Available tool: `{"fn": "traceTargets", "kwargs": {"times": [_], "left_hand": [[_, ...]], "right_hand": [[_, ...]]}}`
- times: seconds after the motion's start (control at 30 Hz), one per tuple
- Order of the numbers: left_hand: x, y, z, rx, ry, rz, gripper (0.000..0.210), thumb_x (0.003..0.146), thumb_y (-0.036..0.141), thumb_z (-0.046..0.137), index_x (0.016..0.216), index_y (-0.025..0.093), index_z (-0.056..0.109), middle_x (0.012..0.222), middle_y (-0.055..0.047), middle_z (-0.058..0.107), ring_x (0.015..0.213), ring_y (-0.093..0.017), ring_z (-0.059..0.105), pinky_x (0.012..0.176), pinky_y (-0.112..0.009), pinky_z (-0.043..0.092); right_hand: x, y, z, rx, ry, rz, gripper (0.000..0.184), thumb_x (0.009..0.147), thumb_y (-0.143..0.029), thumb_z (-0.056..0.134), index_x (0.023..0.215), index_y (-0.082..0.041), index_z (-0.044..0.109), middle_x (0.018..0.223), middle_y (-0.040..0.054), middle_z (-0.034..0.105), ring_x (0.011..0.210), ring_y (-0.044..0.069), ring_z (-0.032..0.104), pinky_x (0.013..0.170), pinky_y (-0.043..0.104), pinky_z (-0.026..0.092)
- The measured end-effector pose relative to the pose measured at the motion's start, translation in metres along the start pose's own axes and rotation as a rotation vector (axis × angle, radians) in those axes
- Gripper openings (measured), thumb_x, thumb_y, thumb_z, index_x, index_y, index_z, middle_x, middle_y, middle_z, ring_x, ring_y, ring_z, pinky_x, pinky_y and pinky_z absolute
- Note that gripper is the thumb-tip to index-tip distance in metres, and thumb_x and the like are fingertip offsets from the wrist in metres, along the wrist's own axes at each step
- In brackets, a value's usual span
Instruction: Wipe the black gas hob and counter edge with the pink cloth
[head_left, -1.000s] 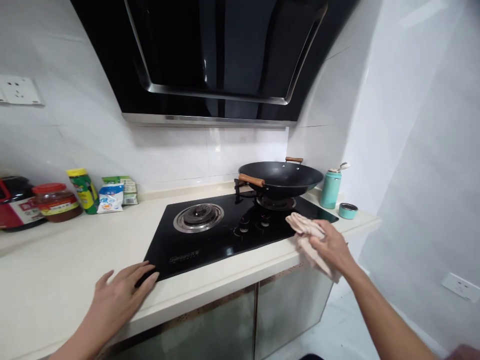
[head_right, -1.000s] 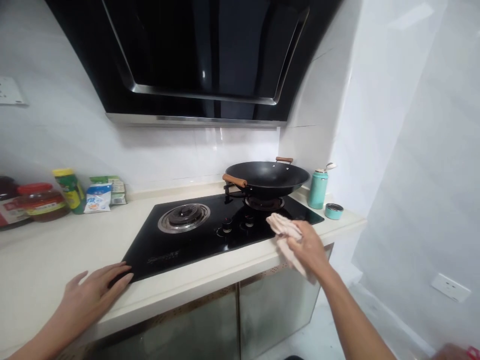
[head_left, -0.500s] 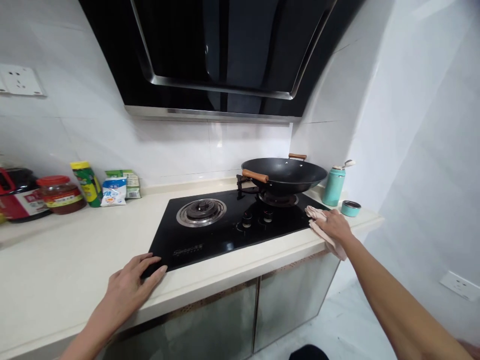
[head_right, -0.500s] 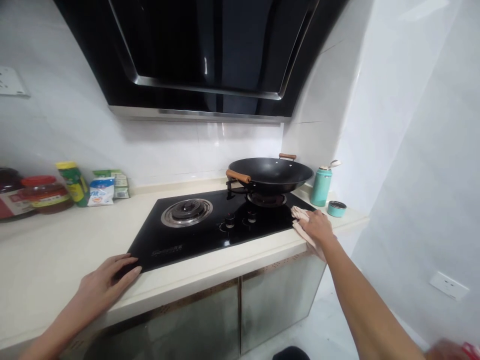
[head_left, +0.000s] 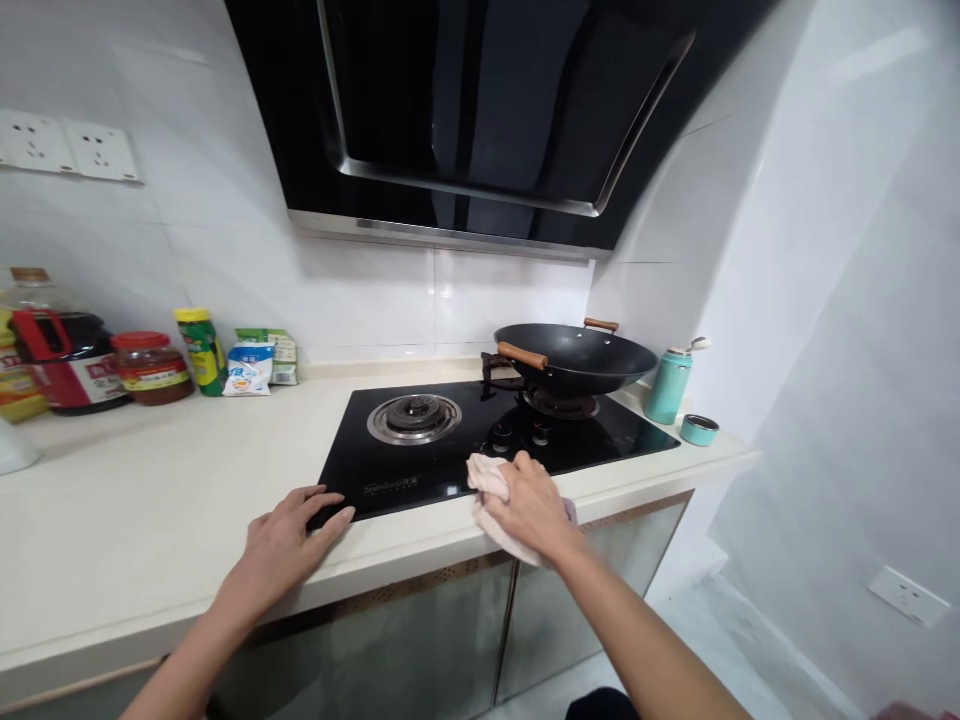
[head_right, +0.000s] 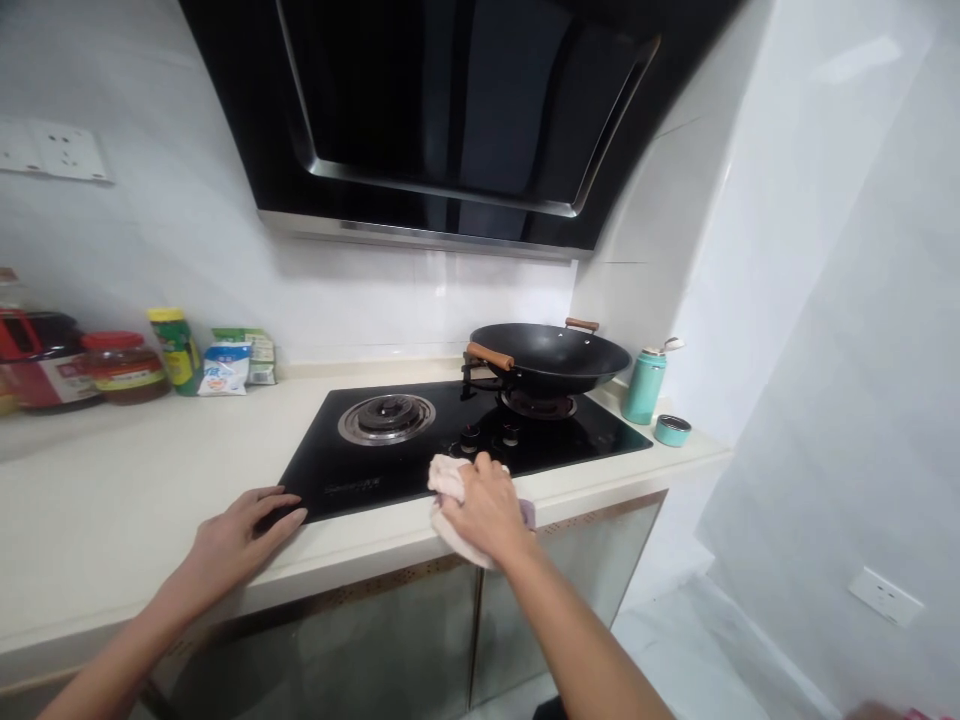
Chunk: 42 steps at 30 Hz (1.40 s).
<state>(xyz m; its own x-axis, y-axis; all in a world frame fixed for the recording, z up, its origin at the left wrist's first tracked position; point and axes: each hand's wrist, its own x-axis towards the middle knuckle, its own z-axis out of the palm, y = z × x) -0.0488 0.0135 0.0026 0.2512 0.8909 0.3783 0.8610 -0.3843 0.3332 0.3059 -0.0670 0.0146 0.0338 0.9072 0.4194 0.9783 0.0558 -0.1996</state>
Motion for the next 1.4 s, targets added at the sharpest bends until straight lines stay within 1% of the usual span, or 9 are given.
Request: {"fn": "traceTargets", "kwargs": {"times": [0.1, 0.2, 0.47, 0.63, 0.73, 0.93, 1.1, 1.23, 1.4], "left_hand": [[-0.002, 0.002, 0.000, -0.020, 0.013, -0.006, 0.055, 0.088, 0.067, 0.045, 0.114, 0.028, 0.075, 0.134, -0.008, 0.064, 0.123, -0.034, 0.061, 0.104, -0.050, 0.046], [-0.004, 0.004, 0.000, -0.048, 0.034, -0.023, 0.054, 0.088, 0.066, 0.046, 0.113, 0.029, 0.075, 0.132, -0.007, 0.065, 0.120, -0.032, 0.063, 0.104, -0.049, 0.046], [-0.007, 0.010, -0.007, -0.307, 0.087, -0.085, 0.053, 0.084, 0.069, 0.047, 0.103, 0.027, 0.075, 0.118, -0.005, 0.073, 0.114, -0.028, 0.066, 0.105, -0.041, 0.048], [-0.008, 0.006, -0.011, -0.501, 0.167, -0.249, 0.064, 0.088, 0.074, 0.038, 0.104, 0.024, 0.074, 0.119, -0.007, 0.074, 0.117, -0.030, 0.065, 0.108, -0.044, 0.046], [-0.011, 0.006, -0.012, -0.542, 0.195, -0.274, 0.068, 0.090, 0.074, 0.033, 0.105, 0.023, 0.074, 0.117, -0.008, 0.075, 0.111, -0.030, 0.067, 0.104, -0.045, 0.049], [-0.017, 0.016, -0.019, -0.487, 0.192, -0.211, 0.059, 0.095, 0.067, 0.033, 0.100, 0.024, 0.073, 0.113, -0.006, 0.076, 0.113, -0.029, 0.066, 0.106, -0.044, 0.046], [-0.020, 0.023, -0.021, -0.426, 0.178, -0.173, 0.056, 0.095, 0.064, 0.033, 0.097, 0.025, 0.074, 0.111, -0.006, 0.076, 0.111, -0.028, 0.067, 0.104, -0.045, 0.048], [-0.019, 0.022, -0.019, -0.408, 0.148, -0.172, 0.056, 0.095, 0.064, 0.033, 0.099, 0.025, 0.073, 0.112, -0.006, 0.075, 0.112, -0.028, 0.066, 0.103, -0.046, 0.047], [-0.019, 0.022, -0.019, -0.392, 0.122, -0.174, 0.052, 0.096, 0.062, 0.035, 0.097, 0.026, 0.071, 0.111, -0.005, 0.074, 0.112, -0.028, 0.065, 0.103, -0.046, 0.046]], "right_hand": [[-0.001, -0.043, 0.006, 0.059, -0.045, -0.073, 0.060, 0.086, -0.069, 0.057, 0.118, -0.018, 0.064, 0.114, 0.0117, 0.053, 0.104, 0.030, 0.051, 0.095, 0.045, 0.041], [-0.002, -0.079, 0.011, 0.099, -0.085, -0.187, 0.071, 0.078, -0.075, 0.065, 0.120, -0.018, 0.061, 0.118, 0.0127, 0.051, 0.107, 0.032, 0.049, 0.096, 0.049, 0.042], [0.000, -0.160, 0.034, 0.145, -0.093, -0.489, 0.050, 0.081, -0.052, 0.071, 0.116, -0.018, 0.059, 0.116, 0.0105, 0.052, 0.103, 0.029, 0.049, 0.094, 0.048, 0.044], [0.007, -0.165, 0.033, 0.444, -0.177, -0.503, 0.033, 0.077, -0.042, 0.073, 0.102, -0.024, 0.062, 0.103, 0.0016, 0.054, 0.094, 0.021, 0.052, 0.086, 0.035, 0.045], [0.011, -0.153, 0.026, 0.722, -0.247, -0.396, 0.024, 0.072, -0.033, 0.073, 0.091, -0.024, 0.062, 0.095, -0.0032, 0.055, 0.084, 0.015, 0.053, 0.074, 0.027, 0.043], [0.019, -0.093, 0.003, 1.227, -0.201, -0.071, 0.031, 0.080, -0.035, 0.065, 0.109, -0.022, 0.062, 0.088, -0.0022, 0.064, 0.075, 0.014, 0.057, 0.065, 0.025, 0.046], [0.024, 0.006, -0.005, 0.966, -0.073, 0.053, 0.044, 0.080, -0.047, 0.065, 0.116, -0.021, 0.068, 0.109, 0.0045, 0.068, 0.091, 0.021, 0.064, 0.079, 0.032, 0.052], [0.020, 0.077, 0.002, 0.742, 0.053, 0.244, 0.051, 0.077, -0.051, 0.062, 0.115, -0.018, 0.069, 0.110, 0.0079, 0.073, 0.102, 0.028, 0.066, 0.091, 0.037, 0.052], [0.021, 0.127, 0.002, 0.694, -0.029, 0.308, 0.053, 0.074, -0.054, 0.063, 0.111, -0.017, 0.069, 0.113, 0.0098, 0.075, 0.106, 0.029, 0.067, 0.093, 0.038, 0.051]]}}
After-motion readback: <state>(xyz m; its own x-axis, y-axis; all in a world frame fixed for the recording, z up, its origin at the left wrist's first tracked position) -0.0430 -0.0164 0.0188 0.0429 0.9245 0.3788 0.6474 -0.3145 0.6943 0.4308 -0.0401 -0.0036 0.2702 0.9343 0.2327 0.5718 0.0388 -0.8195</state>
